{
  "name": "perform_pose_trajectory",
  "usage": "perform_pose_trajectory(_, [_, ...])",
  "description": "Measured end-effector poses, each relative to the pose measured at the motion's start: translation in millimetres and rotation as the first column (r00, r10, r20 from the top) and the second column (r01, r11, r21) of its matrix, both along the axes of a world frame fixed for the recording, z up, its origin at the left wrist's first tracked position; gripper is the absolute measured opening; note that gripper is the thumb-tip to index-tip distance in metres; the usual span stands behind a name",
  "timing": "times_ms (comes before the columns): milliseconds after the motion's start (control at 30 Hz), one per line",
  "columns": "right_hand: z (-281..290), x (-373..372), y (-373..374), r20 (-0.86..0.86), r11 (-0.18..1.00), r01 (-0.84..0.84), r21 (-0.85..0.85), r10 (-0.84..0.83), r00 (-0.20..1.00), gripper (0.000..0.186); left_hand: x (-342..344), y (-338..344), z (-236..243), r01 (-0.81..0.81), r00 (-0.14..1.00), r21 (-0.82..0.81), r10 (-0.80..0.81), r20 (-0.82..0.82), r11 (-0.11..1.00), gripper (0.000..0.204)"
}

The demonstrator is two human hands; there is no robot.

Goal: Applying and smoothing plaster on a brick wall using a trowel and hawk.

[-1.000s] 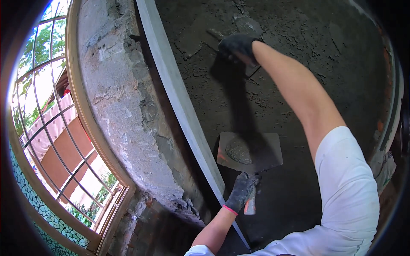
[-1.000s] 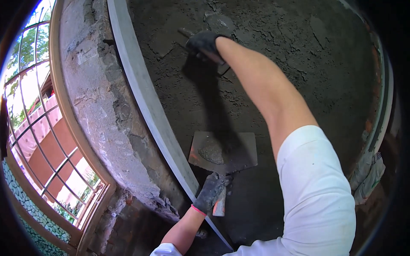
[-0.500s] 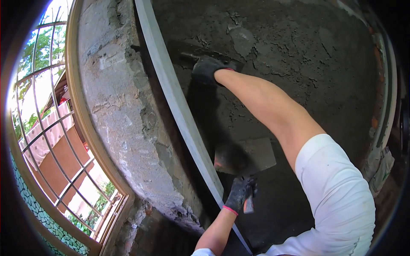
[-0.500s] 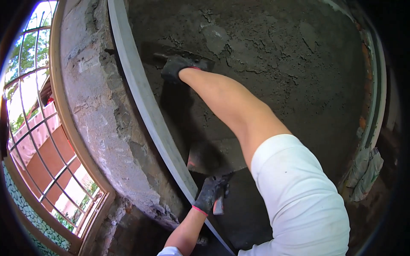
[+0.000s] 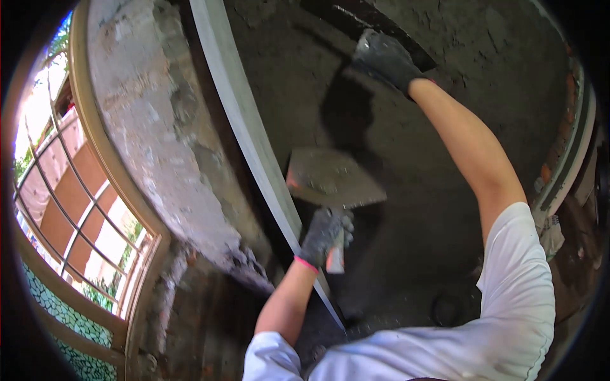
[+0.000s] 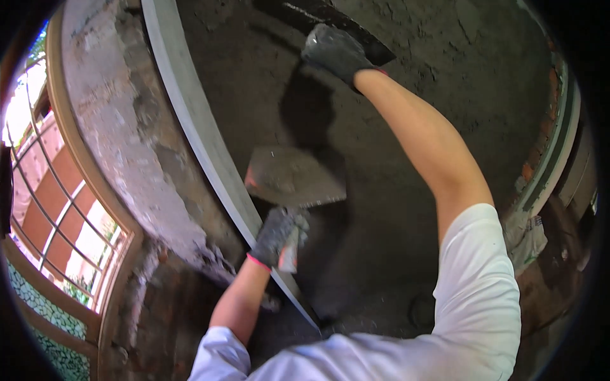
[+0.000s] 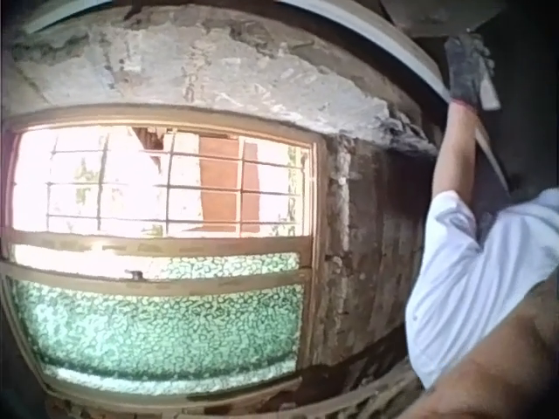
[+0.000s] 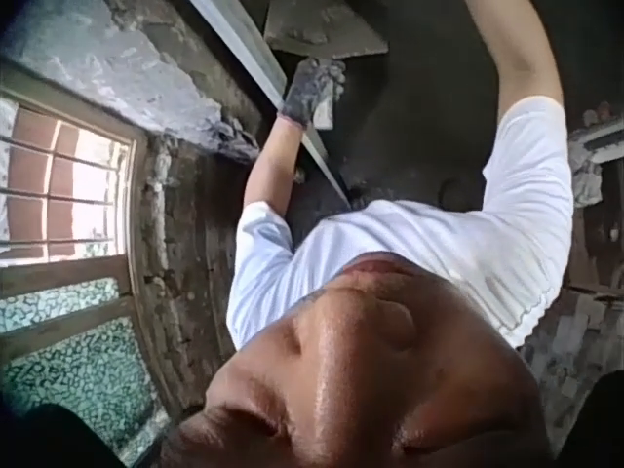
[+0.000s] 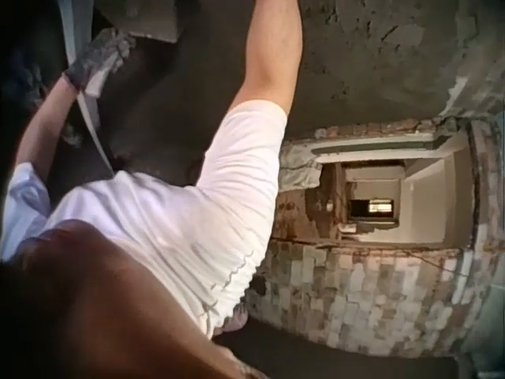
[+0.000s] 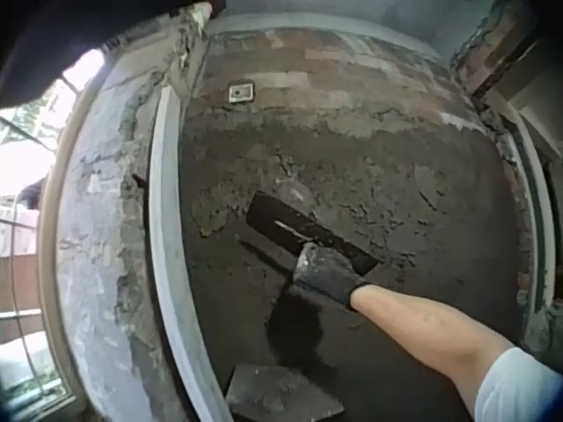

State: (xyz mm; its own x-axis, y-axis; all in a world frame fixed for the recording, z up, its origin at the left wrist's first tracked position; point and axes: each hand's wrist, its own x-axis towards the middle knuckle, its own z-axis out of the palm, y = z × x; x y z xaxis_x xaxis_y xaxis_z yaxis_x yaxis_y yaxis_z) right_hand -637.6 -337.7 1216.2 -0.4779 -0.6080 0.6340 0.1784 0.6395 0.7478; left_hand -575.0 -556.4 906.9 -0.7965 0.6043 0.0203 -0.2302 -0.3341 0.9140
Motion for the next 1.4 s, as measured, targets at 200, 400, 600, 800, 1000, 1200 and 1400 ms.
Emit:
perform_pose_trajectory(200, [-192.0, 89.7, 49.8, 0.587, 0.985, 0.032, -0.17, 0.076, 0.806, 0.046, 15.9, 18.7, -5.1, 0.095, 0.981, 0.107, -0.111, 0.159, 0.99, 0.015])
perform_pose_trajectory(400, [-222.0, 177.8, 68.7, 0.642, 1.0, -0.002, -0.028, 0.02, 0.766, 0.04, 43.9, 61.4, 5.4, -0.087, 0.996, 0.077, 0.086, 0.007, 0.993, 0.023])
perform_pose_trajectory(600, [-233.1, 157.8, 90.4, 0.406, 0.934, -0.092, -0.344, 0.236, 0.883, 0.065, 98.3, 121.6, -38.7, -0.104, 0.975, -0.141, 0.072, -0.211, 0.985, 0.016])
perform_pose_trajectory(800, [-217.4, 161.0, 92.6, 0.46, 0.944, -0.141, -0.297, 0.271, 0.845, 0.051, 95.5, 153.0, -44.8, -0.069, 0.992, 0.211, 0.044, 0.118, 0.975, 0.009])
perform_pose_trajectory(1000, [-169.4, 196.3, 119.7, 0.449, 0.869, -0.061, -0.49, 0.312, 0.837, 0.052, 89.7, 116.2, 0.7, 0.014, 0.974, 0.223, -0.064, 0.217, 0.975, 0.018])
perform_pose_trajectory(1200, [-85.9, 177.4, 95.2, 0.243, 0.989, -0.066, -0.13, 0.096, 0.965, 0.033, 77.3, 91.9, 69.5, 0.082, 0.968, 0.052, -0.068, -0.242, 0.995, 0.03])
perform_pose_trajectory(1400, [31.9, 92.8, 57.0, -0.056, 0.932, -0.231, -0.281, 0.224, 0.973, 0.022, 109.1, 92.4, 26.8, 0.259, 0.965, 0.044, -0.26, 0.017, 0.965, 0.026])
